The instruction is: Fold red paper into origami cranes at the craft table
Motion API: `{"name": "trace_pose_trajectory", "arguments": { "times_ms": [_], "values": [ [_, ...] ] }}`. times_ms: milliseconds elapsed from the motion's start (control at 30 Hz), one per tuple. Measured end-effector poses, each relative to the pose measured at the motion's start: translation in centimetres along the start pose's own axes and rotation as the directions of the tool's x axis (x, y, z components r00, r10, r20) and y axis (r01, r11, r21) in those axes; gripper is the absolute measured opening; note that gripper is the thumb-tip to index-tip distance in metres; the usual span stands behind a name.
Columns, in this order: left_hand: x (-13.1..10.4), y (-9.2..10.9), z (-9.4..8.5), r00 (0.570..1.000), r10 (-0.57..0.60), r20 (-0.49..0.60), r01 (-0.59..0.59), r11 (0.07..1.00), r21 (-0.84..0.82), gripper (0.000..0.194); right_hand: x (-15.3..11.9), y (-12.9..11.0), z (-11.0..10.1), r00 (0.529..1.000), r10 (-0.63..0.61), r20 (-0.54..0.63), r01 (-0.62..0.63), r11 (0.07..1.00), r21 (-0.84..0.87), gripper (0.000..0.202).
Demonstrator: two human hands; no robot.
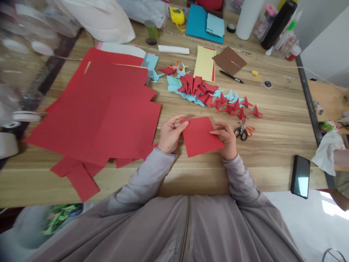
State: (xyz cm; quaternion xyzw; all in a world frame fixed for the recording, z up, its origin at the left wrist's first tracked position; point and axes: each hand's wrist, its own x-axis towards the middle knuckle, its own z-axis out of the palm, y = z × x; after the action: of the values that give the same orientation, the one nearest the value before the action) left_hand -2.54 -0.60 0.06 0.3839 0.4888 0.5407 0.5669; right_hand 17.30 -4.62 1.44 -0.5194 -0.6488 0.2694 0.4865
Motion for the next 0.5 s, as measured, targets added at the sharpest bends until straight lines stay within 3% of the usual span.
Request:
{"name": "trace_pose_trajectory", "arguments": {
  "times_ms": [133, 233, 333, 400, 500],
  "values": [
    [0.2, -0.2, -0.4, 0.996, 0.071, -0.049, -0.064, 0.989, 0.135, 0.035, 0.0, 0.3, -0.3, 1.0, -0.005, 0.005, 0.006, 0.999, -0.044, 0.011],
    [0.1, -0.1, -0.7, 0.965, 0.26, -0.024, -0.244, 0.929, 0.279, 0.034, 0.0, 0.3, -0.3, 0.999, -0.036, -0.005, 0.035, 0.997, -0.075, 0.012],
    [-0.5, 0.2, -0.8, 0.886, 0.421, 0.196, -0.463, 0.772, 0.436, 0.039, 0.0, 0.3, -0.3, 0.997, -0.077, -0.019, 0.075, 0.992, -0.102, 0.014],
    [-0.9, 0.3, -0.8, 0.825, 0.441, 0.355, -0.565, 0.681, 0.466, 0.031, 0.0, 0.4, -0.3, 0.996, -0.092, -0.015, 0.09, 0.99, -0.11, 0.015],
    [-1.2, 0.1, -1.0, 0.773, 0.422, 0.474, -0.632, 0.584, 0.51, 0.016, 0.1, 0.6, -0.5, 0.996, -0.084, 0.039, 0.088, 0.989, -0.123, 0.013]
  ]
}}
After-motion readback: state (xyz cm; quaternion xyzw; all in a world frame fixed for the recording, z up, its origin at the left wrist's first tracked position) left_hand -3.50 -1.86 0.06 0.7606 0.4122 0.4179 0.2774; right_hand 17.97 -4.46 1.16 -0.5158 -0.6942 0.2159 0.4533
